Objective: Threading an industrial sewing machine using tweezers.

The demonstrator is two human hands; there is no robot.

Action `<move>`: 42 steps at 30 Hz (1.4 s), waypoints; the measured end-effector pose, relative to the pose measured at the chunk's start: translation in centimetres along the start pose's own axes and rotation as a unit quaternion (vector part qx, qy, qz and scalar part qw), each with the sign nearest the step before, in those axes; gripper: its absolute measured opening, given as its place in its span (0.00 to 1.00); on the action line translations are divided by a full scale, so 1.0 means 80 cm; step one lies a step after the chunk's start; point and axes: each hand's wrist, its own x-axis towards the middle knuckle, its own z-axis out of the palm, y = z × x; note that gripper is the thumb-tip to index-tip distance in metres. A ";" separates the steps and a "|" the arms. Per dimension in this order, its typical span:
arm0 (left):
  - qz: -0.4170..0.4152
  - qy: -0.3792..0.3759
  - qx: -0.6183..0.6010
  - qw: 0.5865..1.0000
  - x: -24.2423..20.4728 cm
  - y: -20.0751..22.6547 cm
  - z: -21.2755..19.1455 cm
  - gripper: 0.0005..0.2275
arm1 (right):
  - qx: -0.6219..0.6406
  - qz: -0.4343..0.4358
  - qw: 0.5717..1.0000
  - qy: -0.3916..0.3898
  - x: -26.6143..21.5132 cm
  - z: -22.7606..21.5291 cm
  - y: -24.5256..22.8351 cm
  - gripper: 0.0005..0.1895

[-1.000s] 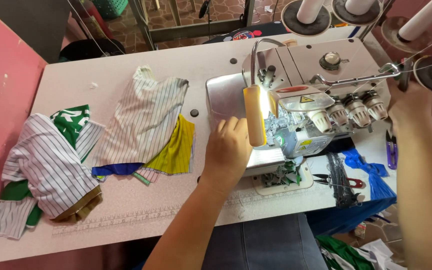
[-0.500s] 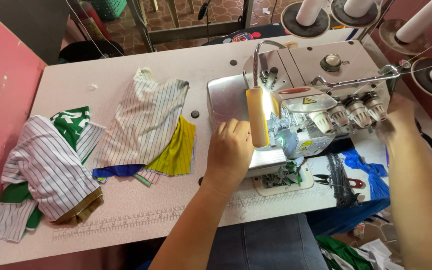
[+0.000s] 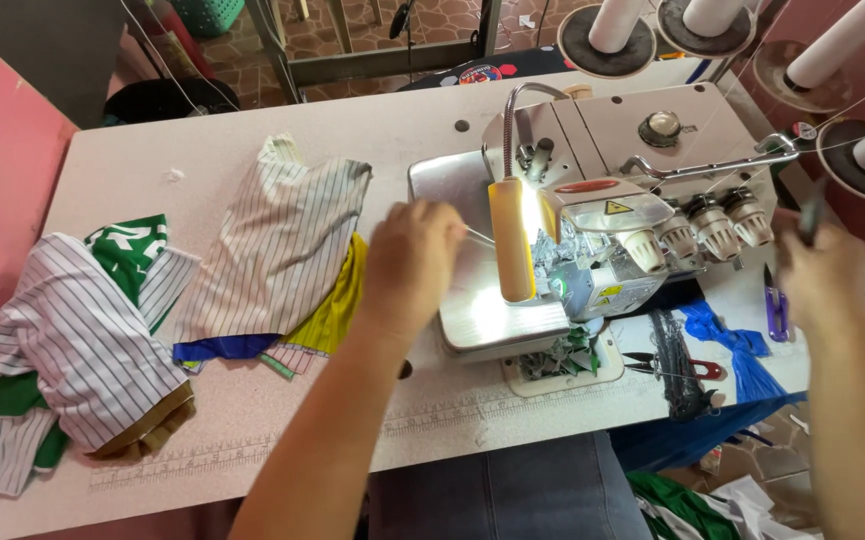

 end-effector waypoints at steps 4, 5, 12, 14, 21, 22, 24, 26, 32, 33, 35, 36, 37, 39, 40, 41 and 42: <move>-0.074 -0.082 0.019 0.994 -0.016 -0.031 -0.064 0.07 | -0.131 -0.133 0.981 0.050 0.059 -0.039 0.113 0.22; -0.071 -0.081 0.020 0.994 -0.014 -0.026 -0.072 0.07 | -0.128 -0.132 0.982 0.051 0.050 -0.044 0.117 0.22; -0.030 -0.093 0.011 0.995 -0.008 0.046 -0.041 0.20 | -0.174 -0.137 0.975 0.031 -0.022 -0.039 0.098 0.26; 0.011 -0.072 0.017 0.997 -0.006 0.054 -0.008 0.18 | -0.226 -0.059 0.972 0.023 -0.031 -0.028 0.075 0.32; 0.028 -0.066 -0.009 0.997 -0.027 0.050 0.009 0.04 | -0.377 -0.095 0.921 0.016 0.054 -0.010 0.130 0.28; 0.040 -0.063 -0.017 0.997 -0.033 0.051 -0.002 0.08 | -0.397 -0.096 0.912 0.022 0.054 -0.012 0.131 0.24; 0.033 -0.081 -0.029 0.996 -0.034 0.055 -0.020 0.04 | -0.391 -0.067 0.918 0.017 0.019 -0.023 0.103 0.22; 0.026 -0.097 -0.042 0.994 -0.038 0.055 -0.027 0.05 | -0.386 -0.039 0.922 0.013 -0.005 -0.035 0.096 0.21; 0.068 0.000 0.013 0.998 -0.069 0.046 -0.043 0.03 | -0.066 -0.129 0.989 0.039 -0.089 -0.065 0.124 0.19; 0.037 0.000 -0.003 0.999 -0.077 0.047 -0.047 0.04 | -0.054 -0.102 0.993 0.023 -0.124 -0.065 0.106 0.18; 0.007 -0.003 -0.018 1.000 -0.091 0.056 -0.051 0.05 | -0.042 -0.072 0.996 0.006 -0.174 -0.061 0.084 0.19; -0.012 0.000 -0.021 1.000 -0.096 0.063 -0.051 0.04 | -0.061 -0.086 0.993 -0.044 -0.188 -0.057 0.078 0.20; -0.030 0.003 -0.024 0.999 -0.101 0.071 -0.052 0.04 | -0.078 -0.099 0.988 -0.094 -0.203 -0.054 0.073 0.23; -0.028 0.029 -0.032 0.999 -0.106 0.081 -0.050 0.03 | -0.075 -0.200 0.968 -0.132 -0.232 -0.036 0.050 0.26; -0.023 0.053 -0.041 0.997 -0.108 0.085 -0.050 0.02 | -0.070 -0.298 0.938 -0.164 -0.247 -0.028 0.039 0.29; -0.023 0.054 -0.040 0.997 -0.110 0.088 -0.050 0.02 | -0.069 -0.298 0.938 -0.164 -0.252 -0.013 0.033 0.29; -0.041 0.051 -0.044 0.997 -0.112 0.091 -0.049 0.02 | -0.087 -0.440 0.888 -0.100 -0.256 0.002 0.026 0.29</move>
